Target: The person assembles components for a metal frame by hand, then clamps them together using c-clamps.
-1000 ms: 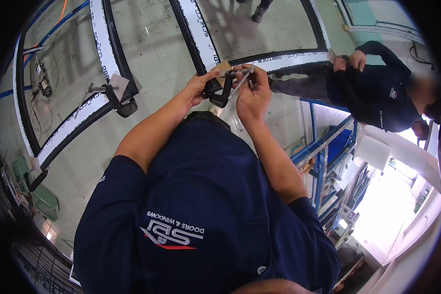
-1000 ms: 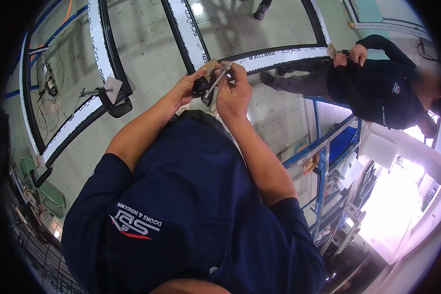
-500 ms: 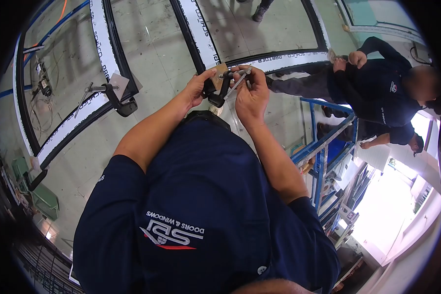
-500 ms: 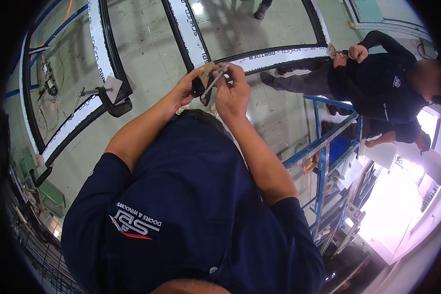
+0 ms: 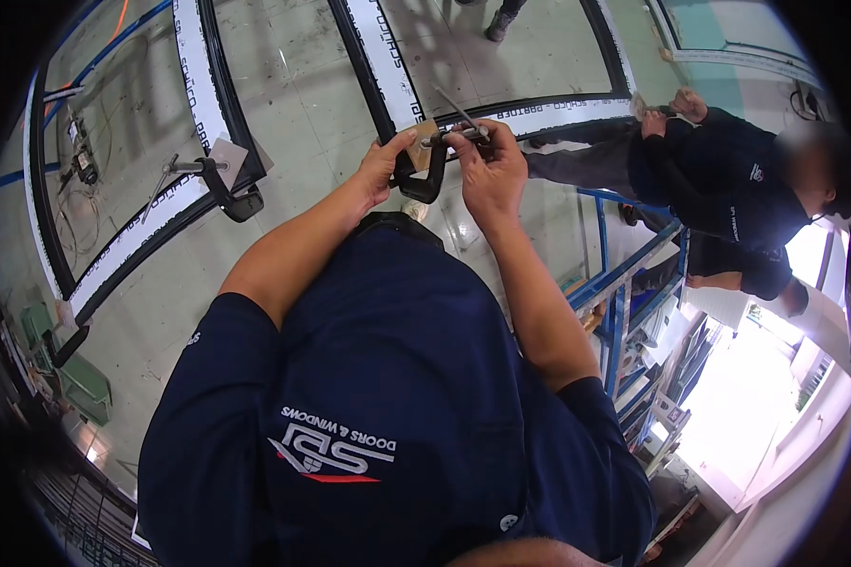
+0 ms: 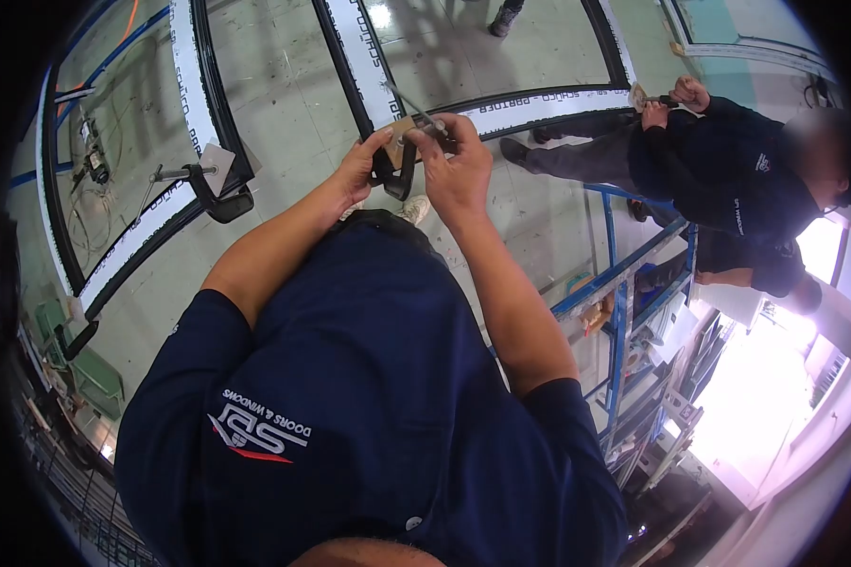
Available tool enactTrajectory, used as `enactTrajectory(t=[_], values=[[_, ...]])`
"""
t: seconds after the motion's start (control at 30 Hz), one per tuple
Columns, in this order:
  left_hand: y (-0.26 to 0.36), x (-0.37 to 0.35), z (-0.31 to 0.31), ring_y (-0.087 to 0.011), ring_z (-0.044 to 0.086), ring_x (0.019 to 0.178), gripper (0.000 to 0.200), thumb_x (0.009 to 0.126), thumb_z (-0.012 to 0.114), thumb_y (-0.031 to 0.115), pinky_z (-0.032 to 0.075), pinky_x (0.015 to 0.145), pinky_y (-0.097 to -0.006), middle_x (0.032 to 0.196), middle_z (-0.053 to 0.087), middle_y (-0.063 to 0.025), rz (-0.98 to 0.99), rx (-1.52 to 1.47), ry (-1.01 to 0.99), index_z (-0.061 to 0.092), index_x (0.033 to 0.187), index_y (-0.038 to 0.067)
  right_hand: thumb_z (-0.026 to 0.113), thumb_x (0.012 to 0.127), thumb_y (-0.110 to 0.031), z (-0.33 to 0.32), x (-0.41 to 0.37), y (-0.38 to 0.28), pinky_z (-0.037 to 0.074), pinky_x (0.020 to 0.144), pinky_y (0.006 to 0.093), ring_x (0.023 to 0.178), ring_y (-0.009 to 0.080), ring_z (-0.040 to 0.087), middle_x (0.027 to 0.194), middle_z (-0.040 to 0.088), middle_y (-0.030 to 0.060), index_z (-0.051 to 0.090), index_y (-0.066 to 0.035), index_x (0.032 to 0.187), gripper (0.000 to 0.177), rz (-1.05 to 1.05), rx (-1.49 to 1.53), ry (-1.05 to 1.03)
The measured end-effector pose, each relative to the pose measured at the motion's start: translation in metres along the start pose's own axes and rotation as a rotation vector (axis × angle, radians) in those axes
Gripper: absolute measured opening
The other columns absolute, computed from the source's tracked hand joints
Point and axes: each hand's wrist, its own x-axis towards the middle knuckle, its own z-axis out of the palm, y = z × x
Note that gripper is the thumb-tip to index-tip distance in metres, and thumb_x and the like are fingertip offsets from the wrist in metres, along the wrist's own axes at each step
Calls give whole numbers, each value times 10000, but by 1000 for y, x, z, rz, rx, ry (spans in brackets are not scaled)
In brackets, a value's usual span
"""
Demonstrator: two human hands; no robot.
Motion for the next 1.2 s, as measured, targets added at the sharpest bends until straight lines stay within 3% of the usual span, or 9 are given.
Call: enactTrajectory(t=[0.4, 0.5, 0.67, 0.8, 0.87, 0.93, 1.1, 1.17, 1.2], values=[[-9, 18, -13, -209, 642, 1022, 723, 740, 808, 498, 499, 882, -428, 1148, 641, -58, -54, 47, 9, 522, 1282, 115, 691, 899, 2, 0, 1, 7, 521, 765, 231, 858, 96, 635, 910, 666, 29, 609, -7, 1103, 220, 55, 131, -104], [-19, 28, -19, -233, 590, 1110, 778, 719, 810, 531, 426, 937, -496, 1221, 601, -67, -82, 59, 27, 488, 1296, 120, 714, 891, -23, -1, 3, 20, 514, 741, 228, 815, 86, 625, 898, 660, 34, 590, -20, 1057, 207, -178, 54, -106], [-17, 26, -18, -243, 557, 1152, 807, 705, 809, 545, 396, 952, -510, 1257, 580, -77, -93, 47, 10, 470, 1308, 129, 742, 850, -48, 6, -3, 15, 501, 701, 252, 794, 117, 622, 891, 650, 52, 632, -33, 1004, 190, 27, 73, 18], [-27, 44, -29, -241, 555, 1155, 830, 705, 799, 556, 392, 949, -524, 1257, 582, -76, -97, 19, -68, 462, 1334, 132, 755, 875, -77, 6, 7, 26, 485, 719, 217, 802, 71, 596, 867, 617, 12, 585, -46, 1042, 241, -267, 18, 3], [-27, 41, -28, -243, 551, 1152, 799, 710, 794, 560, 397, 937, -527, 1262, 577, -72, -135, 58, -34, 487, 1318, 141, 758, 868, -69, 1, 5, 27, 481, 732, 216, 827, 70, 594, 888, 602, 3, 591, -46, 1045, 244, -202, 37, -24], [-24, 37, -23, -156, 652, 898, 516, 845, 678, 521, 527, 751, -341, 995, 686, -21, -74, 97, 10, 643, 1174, 124, 743, 863, -25, 0, 3, 26, 489, 753, 219, 854, 78, 610, 917, 605, 2, 612, -36, 1071, 246, -42, 55, -36], [-32, 47, -30, -155, 662, 885, 497, 861, 664, 507, 532, 755, -337, 1003, 693, -26, -51, 52, -14, 643, 1179, 125, 749, 851, -11, -2, 7, 13, 480, 738, 218, 825, 70, 585, 890, 596, -5, 591, -33, 1033, 242, -132, 86, -74], [-32, 51, -34, -234, 554, 1117, 725, 733, 766, 577, 398, 920, -529, 1216, 590, -49, -125, 53, -63, 523, 1275, 161, 729, 858, 5, -4, 9, 17, 485, 784, 218, 866, 77, 598, 927, 606, 11, 604, -33, 1088, 264, -155, -7, -127], [-32, 50, -35, -234, 554, 1117, 725, 733, 766, 577, 398, 920, -529, 1216, 590, -49, -128, 55, -63, 523, 1275, 161, 729, 858, 5, -4, 8, 20, 485, 784, 218, 866, 77, 598, 927, 606, 11, 604, -33, 1088, 264, -153, -6, -125]])
